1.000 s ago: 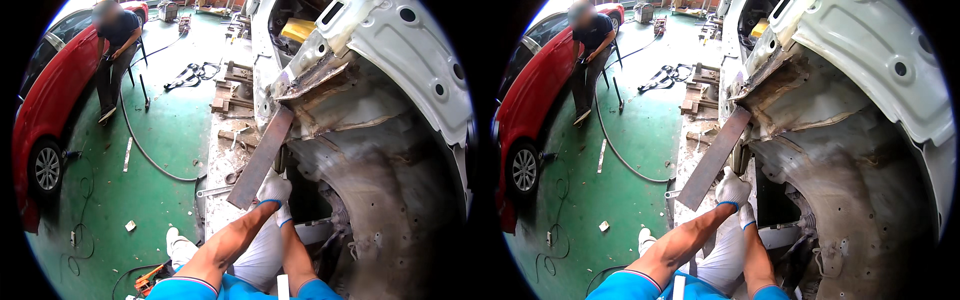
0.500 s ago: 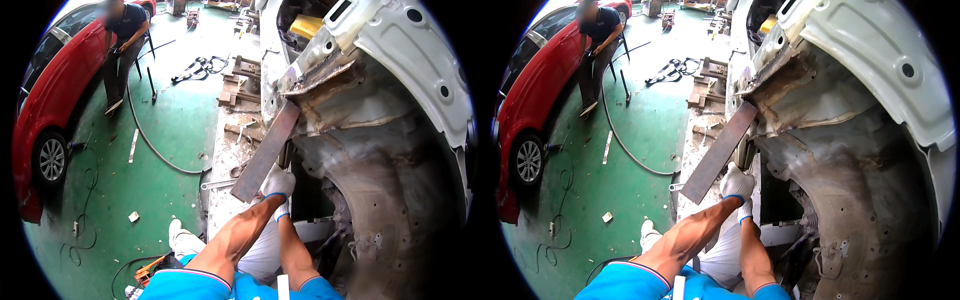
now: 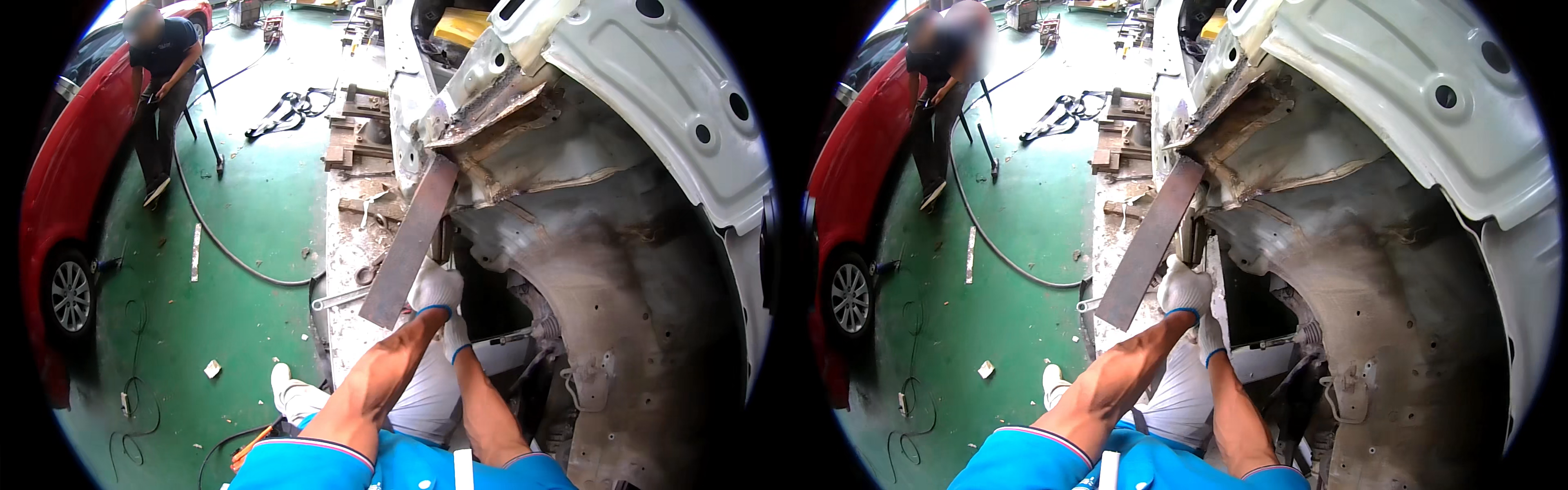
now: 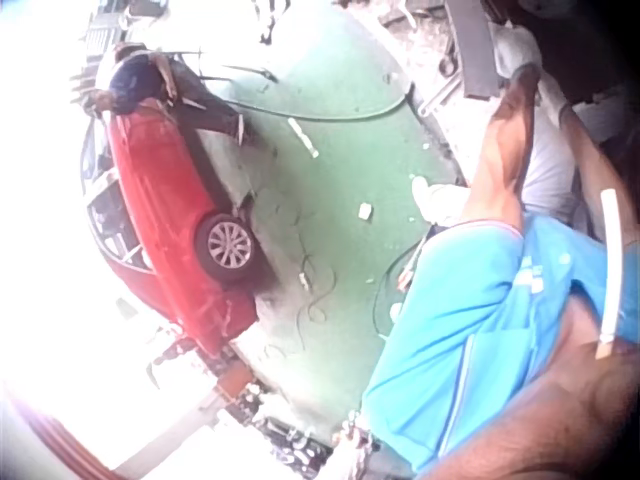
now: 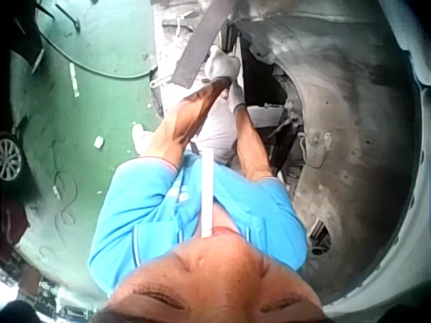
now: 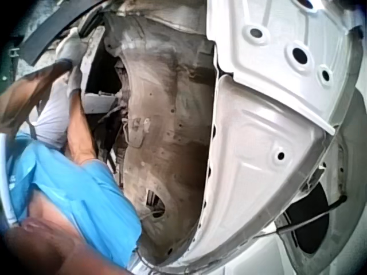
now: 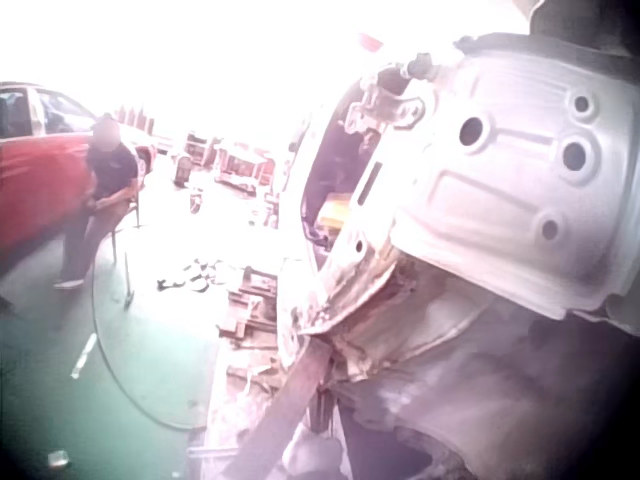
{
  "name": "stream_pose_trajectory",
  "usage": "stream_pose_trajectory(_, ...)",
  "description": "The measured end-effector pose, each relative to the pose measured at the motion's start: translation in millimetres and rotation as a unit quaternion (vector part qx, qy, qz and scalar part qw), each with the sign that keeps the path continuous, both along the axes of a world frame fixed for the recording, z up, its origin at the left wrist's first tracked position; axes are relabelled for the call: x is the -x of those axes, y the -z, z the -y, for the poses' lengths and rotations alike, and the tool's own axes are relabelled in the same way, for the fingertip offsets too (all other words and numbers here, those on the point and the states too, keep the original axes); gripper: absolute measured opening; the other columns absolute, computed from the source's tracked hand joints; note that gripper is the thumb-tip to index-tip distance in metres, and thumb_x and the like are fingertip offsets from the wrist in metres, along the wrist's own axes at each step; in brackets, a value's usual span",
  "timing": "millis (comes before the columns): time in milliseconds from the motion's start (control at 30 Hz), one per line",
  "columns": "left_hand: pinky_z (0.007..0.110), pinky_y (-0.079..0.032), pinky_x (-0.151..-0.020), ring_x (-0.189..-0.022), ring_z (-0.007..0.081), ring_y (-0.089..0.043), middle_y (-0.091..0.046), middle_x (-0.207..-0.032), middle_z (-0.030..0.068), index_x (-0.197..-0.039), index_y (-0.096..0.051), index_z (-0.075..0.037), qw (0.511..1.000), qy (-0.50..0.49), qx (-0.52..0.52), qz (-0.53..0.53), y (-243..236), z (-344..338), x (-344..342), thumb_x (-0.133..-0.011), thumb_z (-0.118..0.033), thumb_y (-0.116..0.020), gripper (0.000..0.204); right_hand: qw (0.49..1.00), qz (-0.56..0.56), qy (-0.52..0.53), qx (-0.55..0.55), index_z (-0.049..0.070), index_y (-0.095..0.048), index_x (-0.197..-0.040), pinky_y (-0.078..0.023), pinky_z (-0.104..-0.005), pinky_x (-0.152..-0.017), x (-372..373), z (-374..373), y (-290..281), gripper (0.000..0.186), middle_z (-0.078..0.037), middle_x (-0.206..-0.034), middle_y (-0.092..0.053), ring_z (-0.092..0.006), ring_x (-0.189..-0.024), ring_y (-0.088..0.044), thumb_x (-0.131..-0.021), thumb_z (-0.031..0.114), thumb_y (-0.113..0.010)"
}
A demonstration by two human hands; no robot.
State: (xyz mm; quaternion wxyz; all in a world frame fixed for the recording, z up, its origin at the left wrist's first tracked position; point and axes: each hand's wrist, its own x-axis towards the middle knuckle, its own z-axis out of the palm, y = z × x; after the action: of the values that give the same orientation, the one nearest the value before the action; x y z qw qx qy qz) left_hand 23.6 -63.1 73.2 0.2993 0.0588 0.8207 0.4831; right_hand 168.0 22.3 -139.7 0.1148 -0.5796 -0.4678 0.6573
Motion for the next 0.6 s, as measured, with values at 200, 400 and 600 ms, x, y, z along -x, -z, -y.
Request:
stream_pose_trajectory(200, 0.05, -0.052, -0.083, -0.093, 0.0435, -0.066, -0.068, -0.094, 0.0274, -0.107, -0.052, -0.001, 1.0, 0.013, 0.013, 0.004, -2, 9, 5, -0.079, -0.023, -0.06, 0.037, 0.995, -0.009, 0.007, -0.102, 0.013, -0.057, -0.08, -0.034, -0.0341, -0.041, 15, 36, -36, 0.041, -0.001, -0.055, -0.046, -0.016, -0.044, -0.046, -0.1, 0.046, -0.041)
stream_pose_trajectory(400, 0.05, -0.051, -0.083, -0.095, 0.0429, -0.066, -0.068, -0.095, 0.0268, -0.105, -0.052, -0.001, 0.999, 0.033, -0.012, -0.018, 4, 16, -2, -0.08, -0.024, -0.059, 0.035, 0.973, 0.085, -0.172, -0.127, 0.009, -0.059, -0.081, -0.043, -0.0364, -0.046, -11, 26, -33, 0.059, -0.006, -0.062, -0.053, -0.0216, -0.05, -0.054, -0.098, 0.061, -0.037)
stream_pose_trajectory(600, 0.05, -0.051, -0.084, -0.094, 0.0436, -0.066, -0.067, -0.096, 0.0283, -0.107, -0.051, -0.001, 1.0, 0.011, 0.018, -0.017, 13, 3, 2, -0.078, -0.025, -0.059, 0.038, 0.995, -0.024, -0.098, -0.008, 0.017, -0.057, -0.074, -0.04, -0.0302, -0.047, -7, 29, -57, 0.052, 0.006, -0.059, -0.048, -0.0096, -0.045, -0.039, -0.096, 0.062, -0.044)
